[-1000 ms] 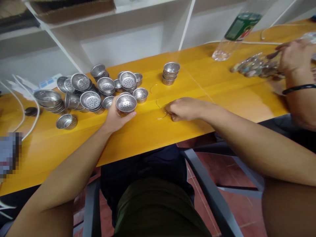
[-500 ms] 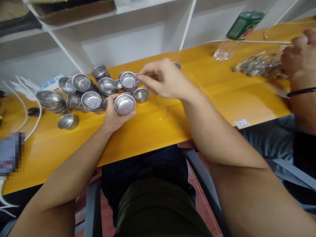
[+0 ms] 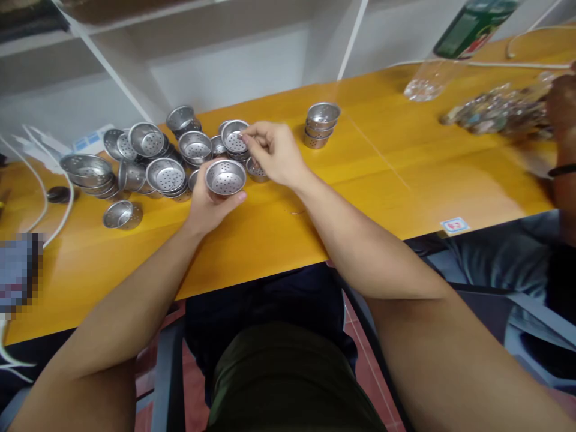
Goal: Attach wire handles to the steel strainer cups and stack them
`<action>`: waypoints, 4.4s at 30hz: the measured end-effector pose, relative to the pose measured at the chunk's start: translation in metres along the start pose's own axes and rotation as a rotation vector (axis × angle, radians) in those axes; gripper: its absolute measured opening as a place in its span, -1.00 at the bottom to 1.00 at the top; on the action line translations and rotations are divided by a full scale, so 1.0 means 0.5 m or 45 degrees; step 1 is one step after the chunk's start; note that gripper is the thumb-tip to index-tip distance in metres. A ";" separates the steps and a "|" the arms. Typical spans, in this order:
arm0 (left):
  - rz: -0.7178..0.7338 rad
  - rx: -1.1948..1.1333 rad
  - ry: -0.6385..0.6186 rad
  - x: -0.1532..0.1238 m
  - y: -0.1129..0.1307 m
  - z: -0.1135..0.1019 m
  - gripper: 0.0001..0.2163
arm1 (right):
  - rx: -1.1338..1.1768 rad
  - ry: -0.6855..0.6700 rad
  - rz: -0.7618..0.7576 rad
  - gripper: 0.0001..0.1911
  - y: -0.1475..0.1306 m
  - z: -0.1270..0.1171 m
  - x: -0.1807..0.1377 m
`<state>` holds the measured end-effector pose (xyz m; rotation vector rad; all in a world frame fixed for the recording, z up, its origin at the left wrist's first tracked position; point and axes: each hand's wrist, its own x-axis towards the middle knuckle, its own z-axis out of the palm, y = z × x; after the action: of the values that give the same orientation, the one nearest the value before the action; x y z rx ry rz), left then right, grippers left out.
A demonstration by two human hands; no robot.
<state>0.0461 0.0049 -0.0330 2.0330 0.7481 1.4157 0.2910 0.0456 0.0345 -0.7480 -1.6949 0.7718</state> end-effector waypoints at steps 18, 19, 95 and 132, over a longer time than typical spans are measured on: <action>-0.044 -0.046 0.048 -0.004 -0.019 -0.003 -0.05 | 0.054 -0.175 0.024 -0.62 -0.064 0.024 -0.023; -0.060 -0.057 0.043 -0.004 -0.019 -0.002 -0.07 | 0.046 -0.166 0.030 -0.60 -0.065 0.027 -0.024; -0.351 -0.365 0.081 -0.001 0.040 -0.005 -0.18 | 0.562 -0.676 0.017 -0.54 -0.081 -0.018 -0.019; 0.028 -0.041 0.127 -0.001 -0.014 -0.004 -0.06 | -0.039 -0.350 -0.333 -0.56 -0.071 -0.014 -0.033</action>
<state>0.0432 0.0097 -0.0378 1.9640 0.7414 1.5411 0.2978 0.0124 0.0550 -0.4413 -2.0079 0.6891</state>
